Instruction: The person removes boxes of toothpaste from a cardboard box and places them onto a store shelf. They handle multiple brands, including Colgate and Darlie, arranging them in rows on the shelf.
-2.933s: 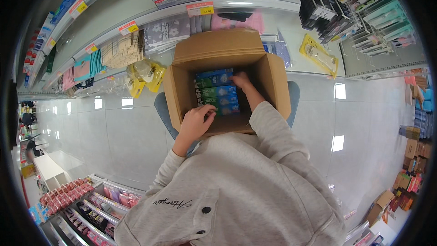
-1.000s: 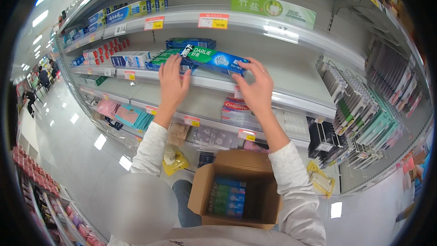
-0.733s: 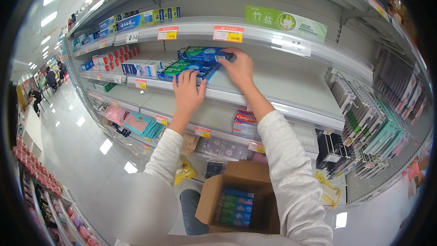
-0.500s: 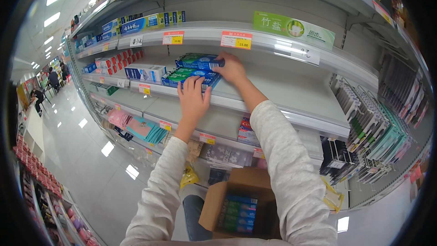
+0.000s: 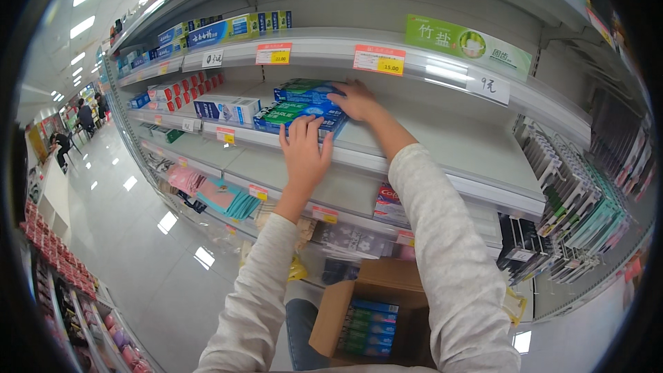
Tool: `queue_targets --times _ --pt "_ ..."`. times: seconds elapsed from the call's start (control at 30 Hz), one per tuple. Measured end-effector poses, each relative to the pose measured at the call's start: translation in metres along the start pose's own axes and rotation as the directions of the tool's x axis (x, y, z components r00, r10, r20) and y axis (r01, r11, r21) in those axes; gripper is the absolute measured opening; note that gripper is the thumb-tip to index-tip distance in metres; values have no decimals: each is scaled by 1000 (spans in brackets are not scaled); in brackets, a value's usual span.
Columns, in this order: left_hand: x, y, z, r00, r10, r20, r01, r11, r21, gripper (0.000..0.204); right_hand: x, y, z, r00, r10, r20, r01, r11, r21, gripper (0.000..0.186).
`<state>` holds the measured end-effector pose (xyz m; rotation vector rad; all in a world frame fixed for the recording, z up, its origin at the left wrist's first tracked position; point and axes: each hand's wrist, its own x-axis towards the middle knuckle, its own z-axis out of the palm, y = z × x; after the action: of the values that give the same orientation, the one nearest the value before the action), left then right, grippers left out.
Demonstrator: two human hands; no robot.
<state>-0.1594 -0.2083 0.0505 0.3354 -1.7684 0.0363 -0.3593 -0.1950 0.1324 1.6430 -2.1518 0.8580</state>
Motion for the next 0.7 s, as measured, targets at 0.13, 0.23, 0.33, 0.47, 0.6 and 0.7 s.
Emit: queue_targets --times 0.13,0.23,0.33,0.47,0.6,0.7 --pt "-3 -1 -1 1000 -4 -8 4 1000 6 36 0 9 -1 995 -24 93 18 997 70 54" --pt "-4 -2 -1 1000 -6 -24 7 1000 13 36 -4 -3 -5 989 -110 101 102 991 84 57" --pt "-3 -4 -5 1000 8 -29 -7 1000 22 36 -19 -29 -17 989 27 147 -2 985 -171 67" --pt "2 -3 -5 999 -8 53 8 1000 0 40 -33 -30 -37 988 -112 -106 102 990 -97 68" --pt "-5 8 -18 995 92 -42 -94 993 -65 52 -145 -58 -63 884 -251 -395 304 950 77 45" --pt "-37 43 -40 990 140 -26 -142 960 -243 53 -278 -72 -68 978 -64 -199 127 939 321 36"
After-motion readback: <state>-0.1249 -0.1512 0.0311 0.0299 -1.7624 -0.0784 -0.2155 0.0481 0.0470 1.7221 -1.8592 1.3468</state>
